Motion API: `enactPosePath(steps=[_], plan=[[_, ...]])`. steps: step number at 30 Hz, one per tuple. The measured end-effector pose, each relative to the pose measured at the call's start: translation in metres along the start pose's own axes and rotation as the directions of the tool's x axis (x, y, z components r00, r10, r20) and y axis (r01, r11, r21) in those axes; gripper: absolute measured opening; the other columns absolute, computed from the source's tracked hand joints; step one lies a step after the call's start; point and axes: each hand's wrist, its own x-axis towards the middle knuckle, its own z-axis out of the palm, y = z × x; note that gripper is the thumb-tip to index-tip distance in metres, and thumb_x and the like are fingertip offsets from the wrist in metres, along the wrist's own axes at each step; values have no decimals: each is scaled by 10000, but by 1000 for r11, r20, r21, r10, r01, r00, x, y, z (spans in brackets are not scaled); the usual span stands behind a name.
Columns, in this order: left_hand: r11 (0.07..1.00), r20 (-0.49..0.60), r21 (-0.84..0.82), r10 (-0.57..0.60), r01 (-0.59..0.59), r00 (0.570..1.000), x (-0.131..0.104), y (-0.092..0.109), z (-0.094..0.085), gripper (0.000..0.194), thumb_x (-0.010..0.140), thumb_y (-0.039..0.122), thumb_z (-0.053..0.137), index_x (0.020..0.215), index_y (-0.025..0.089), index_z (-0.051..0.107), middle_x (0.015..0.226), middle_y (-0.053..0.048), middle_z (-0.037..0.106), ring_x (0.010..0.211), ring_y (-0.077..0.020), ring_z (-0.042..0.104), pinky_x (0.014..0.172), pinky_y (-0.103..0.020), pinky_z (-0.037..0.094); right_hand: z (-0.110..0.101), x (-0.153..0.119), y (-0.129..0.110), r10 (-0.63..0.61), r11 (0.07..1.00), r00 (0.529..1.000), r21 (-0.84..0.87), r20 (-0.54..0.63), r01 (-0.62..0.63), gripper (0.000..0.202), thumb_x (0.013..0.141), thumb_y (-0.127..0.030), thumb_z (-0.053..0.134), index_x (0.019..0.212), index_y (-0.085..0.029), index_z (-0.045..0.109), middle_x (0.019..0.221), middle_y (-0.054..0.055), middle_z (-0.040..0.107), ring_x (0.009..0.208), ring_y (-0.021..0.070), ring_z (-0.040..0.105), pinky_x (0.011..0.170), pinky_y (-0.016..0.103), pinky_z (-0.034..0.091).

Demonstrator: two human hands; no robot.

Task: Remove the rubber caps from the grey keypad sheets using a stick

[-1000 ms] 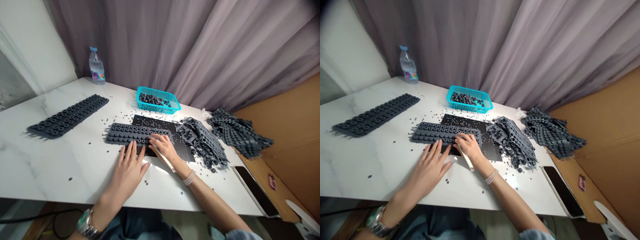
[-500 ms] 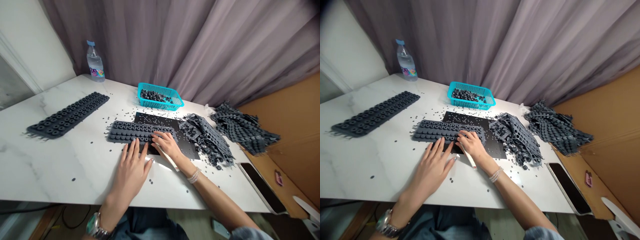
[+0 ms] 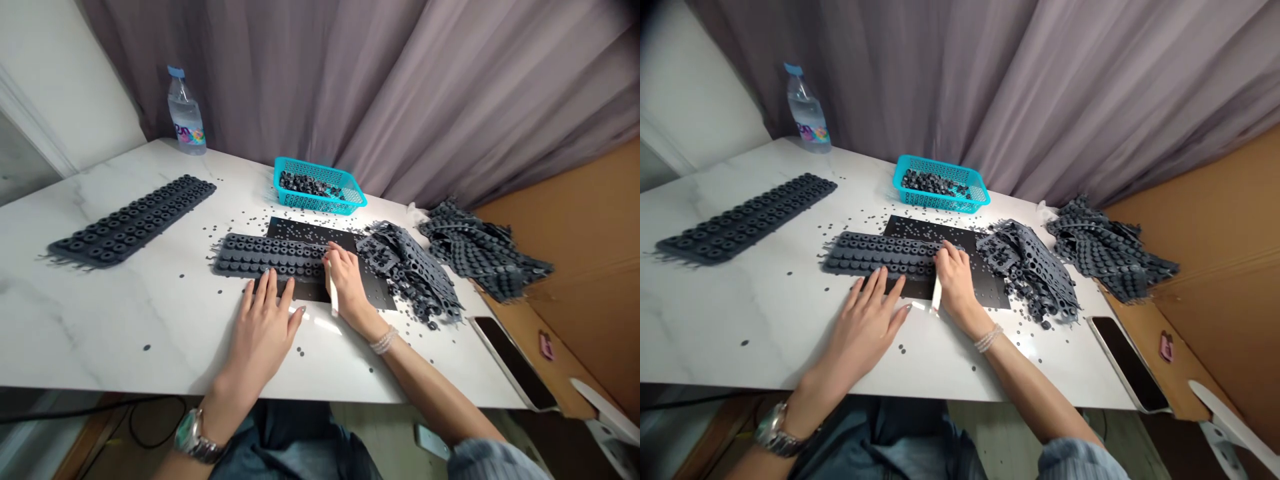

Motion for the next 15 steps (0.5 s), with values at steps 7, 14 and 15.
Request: enactPosePath(steps=[7, 14, 15], plan=[[1000, 2, -8, 6, -6, 1000, -1, -1, 1, 571, 952, 433, 325, 1426, 136, 436, 1500, -238, 373, 1408, -335, 329, 1125, -546, 290, -10, -2, -5, -266, 960, 963, 102, 40, 261, 129, 969, -225, 478, 1032, -191, 586, 1149, 123, 697, 1281, 250, 522, 948, 414, 431], [999, -18, -34, 3, -3, 1000, -1, -1, 2, 557, 948, 429, 346, 1409, 137, 461, 1502, -225, 378, 1405, -323, 338, 1129, -535, 293, -5, 4, -8, -355, 934, 934, 55, 48, 352, 146, 967, -236, 494, 1022, -162, 608, 1148, 127, 702, 1250, 247, 550, 923, 406, 442], [999, -20, -40, 1, -2, 1000, -1, -1, 1, 555, 947, 429, 351, 1405, 138, 466, 1501, -223, 380, 1404, -324, 341, 1128, -534, 295, -5, 4, -8, -364, 931, 930, 55, 54, 361, 146, 968, -233, 493, 1027, -161, 606, 1150, 126, 702, 1248, 245, 550, 925, 406, 441]])
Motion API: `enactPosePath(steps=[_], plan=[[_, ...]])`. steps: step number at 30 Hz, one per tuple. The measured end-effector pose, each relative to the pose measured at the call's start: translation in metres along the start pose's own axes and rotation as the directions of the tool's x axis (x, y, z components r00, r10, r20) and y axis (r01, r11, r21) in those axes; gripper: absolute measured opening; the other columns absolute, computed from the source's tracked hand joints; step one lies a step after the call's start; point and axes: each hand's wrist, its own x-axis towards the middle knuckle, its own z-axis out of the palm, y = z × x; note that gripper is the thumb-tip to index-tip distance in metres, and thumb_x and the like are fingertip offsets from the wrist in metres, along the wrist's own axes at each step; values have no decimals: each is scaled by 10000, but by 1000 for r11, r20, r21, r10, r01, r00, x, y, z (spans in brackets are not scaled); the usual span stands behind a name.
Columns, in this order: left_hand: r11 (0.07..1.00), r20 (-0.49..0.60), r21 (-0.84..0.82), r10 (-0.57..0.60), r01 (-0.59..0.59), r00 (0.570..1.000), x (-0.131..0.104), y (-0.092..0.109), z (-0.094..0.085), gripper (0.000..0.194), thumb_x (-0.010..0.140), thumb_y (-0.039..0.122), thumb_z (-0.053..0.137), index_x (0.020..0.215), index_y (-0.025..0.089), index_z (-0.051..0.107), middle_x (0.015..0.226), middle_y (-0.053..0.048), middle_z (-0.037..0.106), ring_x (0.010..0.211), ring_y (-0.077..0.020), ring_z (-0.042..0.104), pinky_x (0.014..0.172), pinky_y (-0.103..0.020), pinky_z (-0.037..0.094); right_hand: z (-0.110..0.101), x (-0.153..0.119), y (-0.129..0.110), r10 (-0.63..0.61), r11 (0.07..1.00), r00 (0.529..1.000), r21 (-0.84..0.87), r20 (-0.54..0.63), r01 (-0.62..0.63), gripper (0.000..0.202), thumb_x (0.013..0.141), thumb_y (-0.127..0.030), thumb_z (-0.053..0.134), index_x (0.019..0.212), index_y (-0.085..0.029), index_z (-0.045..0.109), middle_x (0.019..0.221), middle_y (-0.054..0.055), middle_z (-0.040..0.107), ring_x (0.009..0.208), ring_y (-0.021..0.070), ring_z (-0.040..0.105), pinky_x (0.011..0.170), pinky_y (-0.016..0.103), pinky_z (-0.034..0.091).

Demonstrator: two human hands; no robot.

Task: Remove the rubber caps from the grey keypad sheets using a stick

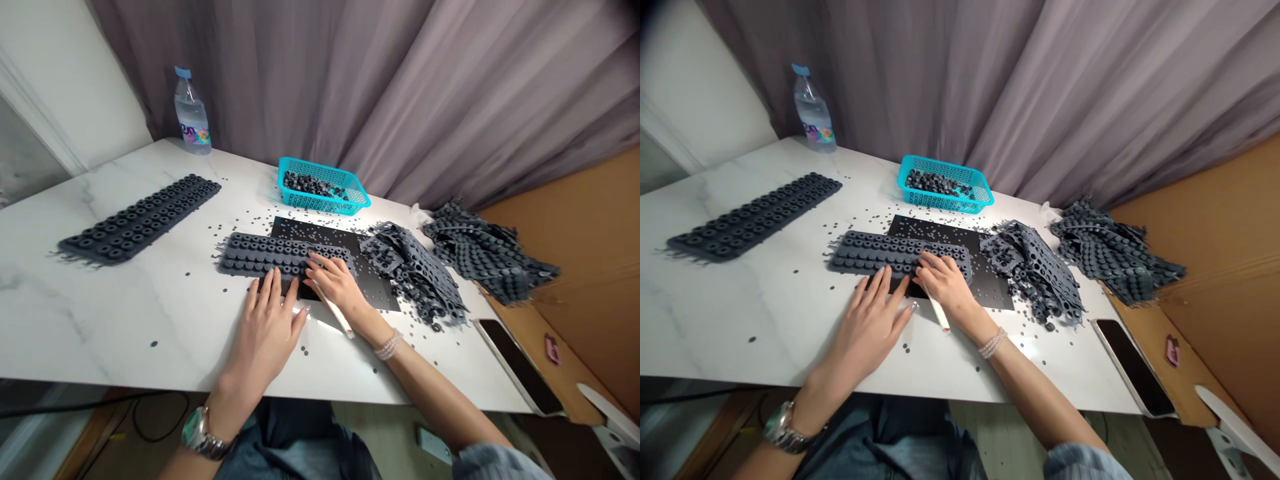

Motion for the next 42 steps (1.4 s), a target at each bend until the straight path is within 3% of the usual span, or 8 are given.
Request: enactPosePath(steps=[16, 21, 30, 42], plan=[[1000, 5, -23, -2, 3, 1000, 0, 1, -1, 560, 949, 415, 334, 1401, 113, 468, 1502, -227, 374, 1402, -339, 338, 1127, -549, 291, 0, 10, -8, 23, 1000, 988, -22, 151, -20, 176, 984, -171, 394, 960, -141, 567, 1159, 199, 650, 1297, 276, 465, 943, 420, 457], [1000, 6, -31, 1, -1, 1000, 0, 0, -1, 562, 949, 423, 338, 1412, 128, 455, 1504, -212, 378, 1406, -333, 333, 1131, -552, 284, -2, 7, -6, 73, 996, 994, 46, 83, -77, 182, 989, -182, 380, 989, -160, 561, 1161, 188, 654, 1310, 265, 464, 920, 425, 471], [1000, 16, -9, -7, 7, 1000, 0, 0, -3, 559, 951, 435, 334, 1406, 137, 462, 1510, -209, 372, 1415, -312, 321, 1139, -532, 282, -3, 1, -3, 45, 994, 998, 96, 36, -48, 151, 983, -203, 436, 1026, -158, 573, 1148, 161, 689, 1276, 253, 521, 937, 431, 451], [999, 38, -38, -15, 16, 999, 0, 3, -7, 565, 959, 419, 306, 1412, 115, 453, 1508, -220, 365, 1418, -325, 311, 1146, -542, 260, -9, 10, -16, 13, 1000, 983, -21, 182, -9, 187, 986, -173, 378, 949, -151, 561, 1129, 194, 654, 1302, 270, 467, 951, 414, 459]])
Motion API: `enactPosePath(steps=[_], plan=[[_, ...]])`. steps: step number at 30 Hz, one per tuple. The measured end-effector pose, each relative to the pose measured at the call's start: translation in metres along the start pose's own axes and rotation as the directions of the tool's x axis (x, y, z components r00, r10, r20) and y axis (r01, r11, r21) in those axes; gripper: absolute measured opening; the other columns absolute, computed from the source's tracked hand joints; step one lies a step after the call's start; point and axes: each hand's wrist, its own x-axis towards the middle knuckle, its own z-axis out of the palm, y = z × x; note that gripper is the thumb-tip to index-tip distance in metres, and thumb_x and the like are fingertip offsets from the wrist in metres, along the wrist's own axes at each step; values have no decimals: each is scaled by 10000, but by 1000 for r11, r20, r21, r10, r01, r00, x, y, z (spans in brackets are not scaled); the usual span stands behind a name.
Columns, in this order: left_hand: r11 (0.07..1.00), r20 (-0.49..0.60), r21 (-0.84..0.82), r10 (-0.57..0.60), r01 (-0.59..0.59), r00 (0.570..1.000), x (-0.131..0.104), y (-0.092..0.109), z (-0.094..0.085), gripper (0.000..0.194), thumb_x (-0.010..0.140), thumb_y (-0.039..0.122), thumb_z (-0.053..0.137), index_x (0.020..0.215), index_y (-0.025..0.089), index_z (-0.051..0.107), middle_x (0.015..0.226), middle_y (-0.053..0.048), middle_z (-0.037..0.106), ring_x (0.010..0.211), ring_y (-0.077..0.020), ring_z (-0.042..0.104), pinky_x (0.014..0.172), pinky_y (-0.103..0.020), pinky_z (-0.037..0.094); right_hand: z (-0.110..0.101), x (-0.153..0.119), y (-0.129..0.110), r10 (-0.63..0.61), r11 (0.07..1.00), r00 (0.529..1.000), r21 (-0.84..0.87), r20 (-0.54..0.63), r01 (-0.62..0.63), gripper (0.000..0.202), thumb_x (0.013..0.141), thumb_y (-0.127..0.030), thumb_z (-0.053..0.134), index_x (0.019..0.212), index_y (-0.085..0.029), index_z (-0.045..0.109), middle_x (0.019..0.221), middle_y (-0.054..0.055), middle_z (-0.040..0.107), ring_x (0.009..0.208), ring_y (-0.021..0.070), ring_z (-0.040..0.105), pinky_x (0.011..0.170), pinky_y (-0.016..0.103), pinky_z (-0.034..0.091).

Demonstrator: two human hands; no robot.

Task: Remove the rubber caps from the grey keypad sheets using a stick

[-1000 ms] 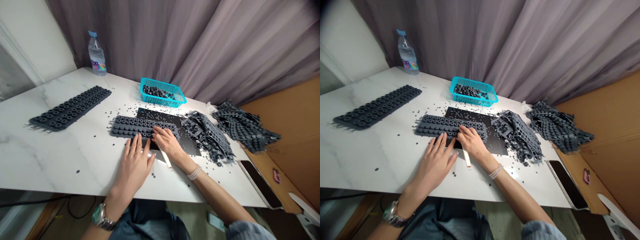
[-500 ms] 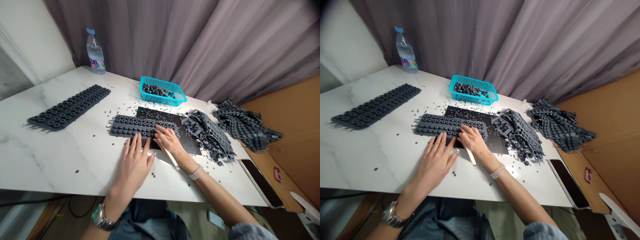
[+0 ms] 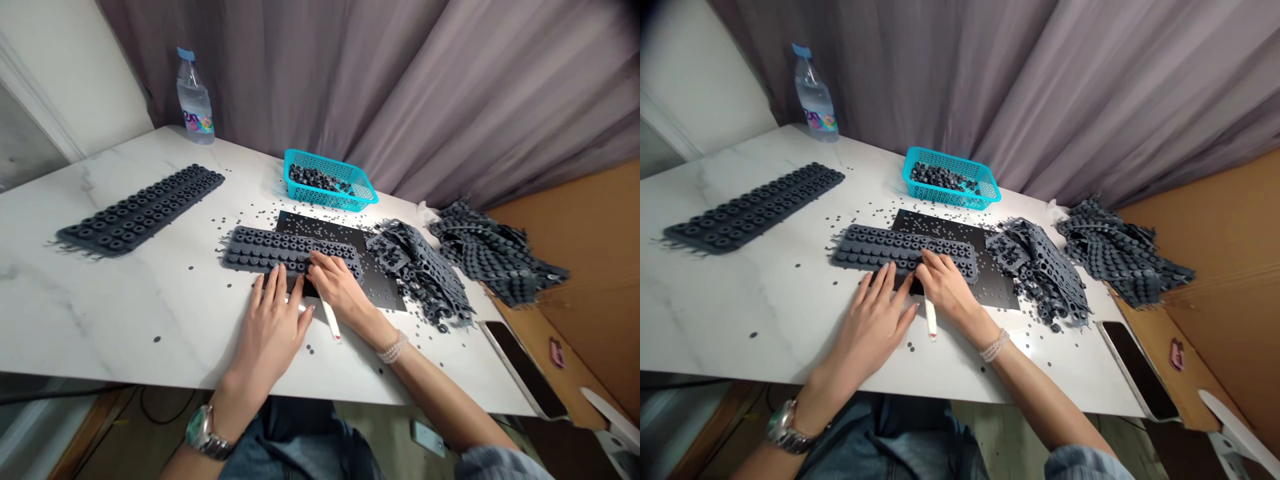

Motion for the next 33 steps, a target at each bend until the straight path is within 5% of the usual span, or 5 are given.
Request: enactPosePath(steps=[5, 9, 11, 20, 33], plan=[[1000, 7, 23, 0, 0, 1000, 1, 0, -1, 557, 960, 408, 305, 1416, 123, 450, 1510, -225, 363, 1407, -333, 330, 1133, -539, 283, 0, 0, 2, 121, 991, 991, -42, -49, -123, 252, 974, -106, 292, 938, -149, 538, 1141, 221, 621, 1327, 293, 427, 963, 444, 449], [1000, -2, 21, 1, -1, 1000, 1, -1, 2, 563, 953, 426, 327, 1423, 138, 439, 1508, -212, 374, 1408, -329, 330, 1126, -552, 291, 7, -16, 26, 346, 938, 922, 43, -176, -343, 252, 970, -104, 290, 1006, -179, 528, 1006, 170, 654, 1352, 321, 407, 921, 516, 448], [1000, -7, 16, 4, -4, 1000, 0, -2, 4, 566, 950, 431, 334, 1430, 145, 429, 1510, -203, 375, 1416, -318, 318, 1127, -542, 296, 8, -23, 34, 380, 925, 894, 76, -239, -373, 199, 978, -157, 350, 1051, -191, 532, 1102, 179, 647, 1364, 335, 396, 927, 542, 437], [1000, -13, 4, -12, 12, 1000, 0, 0, -1, 539, 949, 437, 338, 1427, 212, 443, 1520, -192, 367, 1412, -329, 323, 1127, -545, 287, -2, -22, 7, 59, 985, 980, 172, -189, -26, 135, 943, -193, 512, 1042, -196, 603, 1143, 118, 705, 1258, 237, 543, 929, 419, 452], [998, 12, 8, -65, 65, 998, 2, 7, -4, 555, 937, 442, 356, 1416, 182, 456, 1492, -190, 415, 1384, -345, 365, 1128, -584, 244, 0, -17, 4, -21, 996, 996, 86, -88, 29, 165, 973, -208, 454, 1040, -157, 596, 1195, 169, 667, 1265, 272, 520, 920, 452, 465]])
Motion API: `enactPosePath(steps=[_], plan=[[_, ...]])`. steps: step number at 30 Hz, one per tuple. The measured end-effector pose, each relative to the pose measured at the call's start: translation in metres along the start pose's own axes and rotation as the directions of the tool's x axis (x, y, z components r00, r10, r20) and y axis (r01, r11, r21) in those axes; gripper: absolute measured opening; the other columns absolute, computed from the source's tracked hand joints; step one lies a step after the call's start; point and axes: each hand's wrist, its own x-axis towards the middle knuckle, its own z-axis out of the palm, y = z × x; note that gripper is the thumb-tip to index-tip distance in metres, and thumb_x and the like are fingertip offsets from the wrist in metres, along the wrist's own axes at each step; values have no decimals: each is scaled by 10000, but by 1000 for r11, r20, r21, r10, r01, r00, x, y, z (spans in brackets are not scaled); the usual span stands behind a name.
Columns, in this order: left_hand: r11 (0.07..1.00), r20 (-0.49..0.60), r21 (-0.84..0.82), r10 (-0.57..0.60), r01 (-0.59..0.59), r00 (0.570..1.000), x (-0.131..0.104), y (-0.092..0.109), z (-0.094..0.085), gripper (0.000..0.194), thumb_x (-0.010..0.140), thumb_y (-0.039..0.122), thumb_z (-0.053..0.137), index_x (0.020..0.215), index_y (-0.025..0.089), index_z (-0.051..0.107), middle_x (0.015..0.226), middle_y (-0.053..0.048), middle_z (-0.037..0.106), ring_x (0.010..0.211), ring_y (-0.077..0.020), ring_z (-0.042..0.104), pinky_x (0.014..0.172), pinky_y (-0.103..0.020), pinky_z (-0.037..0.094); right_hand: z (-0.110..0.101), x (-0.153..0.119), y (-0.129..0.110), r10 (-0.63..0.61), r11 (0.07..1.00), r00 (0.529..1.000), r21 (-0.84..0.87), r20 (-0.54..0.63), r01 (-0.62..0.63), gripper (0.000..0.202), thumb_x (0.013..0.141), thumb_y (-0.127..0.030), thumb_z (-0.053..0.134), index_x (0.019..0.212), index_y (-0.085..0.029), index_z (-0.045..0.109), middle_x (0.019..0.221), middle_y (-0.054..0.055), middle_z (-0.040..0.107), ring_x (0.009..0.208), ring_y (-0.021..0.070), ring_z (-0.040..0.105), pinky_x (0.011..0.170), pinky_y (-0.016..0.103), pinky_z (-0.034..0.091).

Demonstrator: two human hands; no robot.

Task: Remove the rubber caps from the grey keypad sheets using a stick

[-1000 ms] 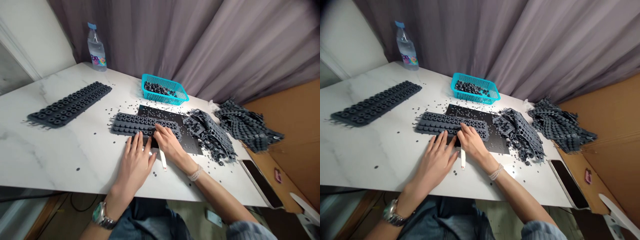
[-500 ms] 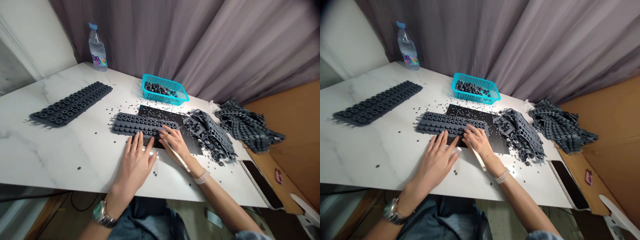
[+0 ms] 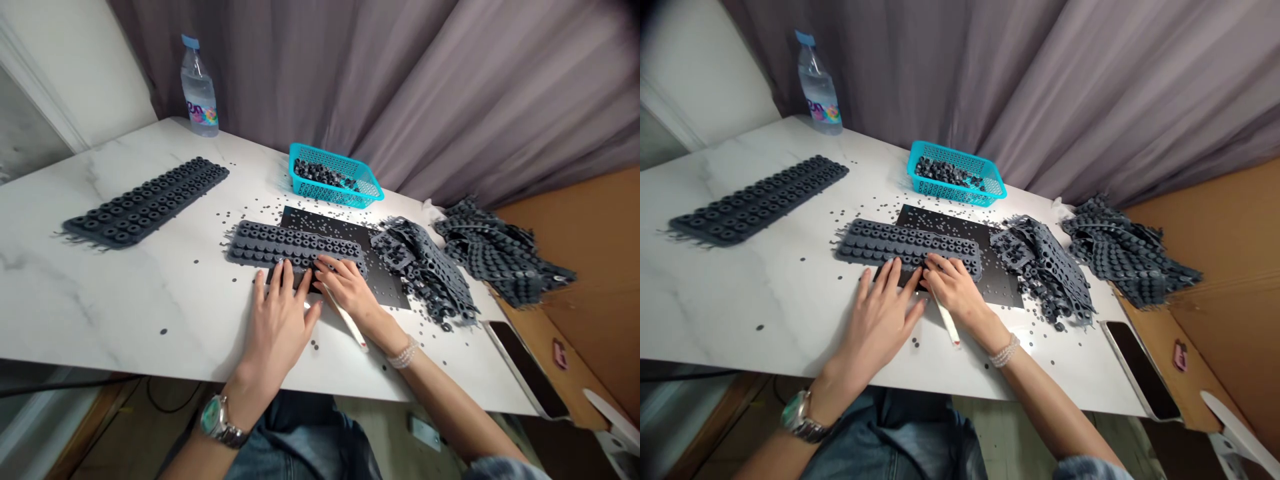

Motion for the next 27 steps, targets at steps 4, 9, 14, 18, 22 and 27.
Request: enactPosePath(steps=[4, 9, 14, 18, 22, 27], plan=[[1000, -16, -5, -13, 13, 1000, 1, 0, 1, 551, 938, 450, 352, 1413, 193, 457, 1486, -162, 435, 1382, -334, 369, 1132, -585, 237, -4, 6, -10, -14, 1000, 996, -25, 87, 16, 201, 978, -149, 387, 1025, -141, 582, 1154, 195, 663, 1296, 279, 478, 941, 446, 464], [999, -10, -31, -20, 19, 1000, 1, 1, -1, 530, 953, 427, 332, 1411, 193, 461, 1492, -192, 413, 1387, -349, 359, 1124, -614, 223, -1, 4, -5, 215, 971, 977, -110, 5, -213, 242, 972, -110, 328, 976, -142, 568, 1109, 212, 652, 1282, 304, 482, 939, 452, 456], [1000, -3, -23, -6, 6, 1000, 1, 1, -2, 544, 948, 450, 343, 1420, 199, 447, 1493, -198, 410, 1387, -349, 360, 1125, -618, 220, 1, -8, 18, 360, 913, 918, -139, -167, -383, 179, 973, -132, 381, 1018, -162, 552, 1041, 168, 679, 1337, 333, 436, 928, 495, 429], [999, -13, -36, -4, 4, 1000, 0, 0, -1, 543, 947, 453, 339, 1415, 202, 454, 1505, -188, 395, 1394, -347, 350, 1125, -614, 225, 1, 3, 14, 298, 954, 938, 20, -177, -300, 145, 977, -216, 443, 1050, -200, 567, 1191, 132, 665, 1334, 286, 455, 956, 471, 418], [1000, -7, -21, -9, 9, 1000, 0, 0, -2, 539, 950, 458, 330, 1392, 190, 483, 1501, -193, 400, 1398, -335, 346, 1128, -607, 225, 5, 19, 3, 180, 976, 980, 136, -81, -168, 165, 979, -246, 451, 1041, -196, 594, 1177, 113, 688, 1284, 238, 511, 969, 427, 427], [1000, 6, -18, -11, 11, 1000, -1, 1, -3, 547, 956, 461, 306, 1380, 173, 498, 1515, -210, 364, 1397, -338, 349, 1130, -603, 221, 8, 22, 2, 173, 974, 983, 156, -65, -161, 198, 983, -274, 443, 1051, -188, 608, 1204, 118, 676, 1277, 239, 517, 964, 442, 431]])
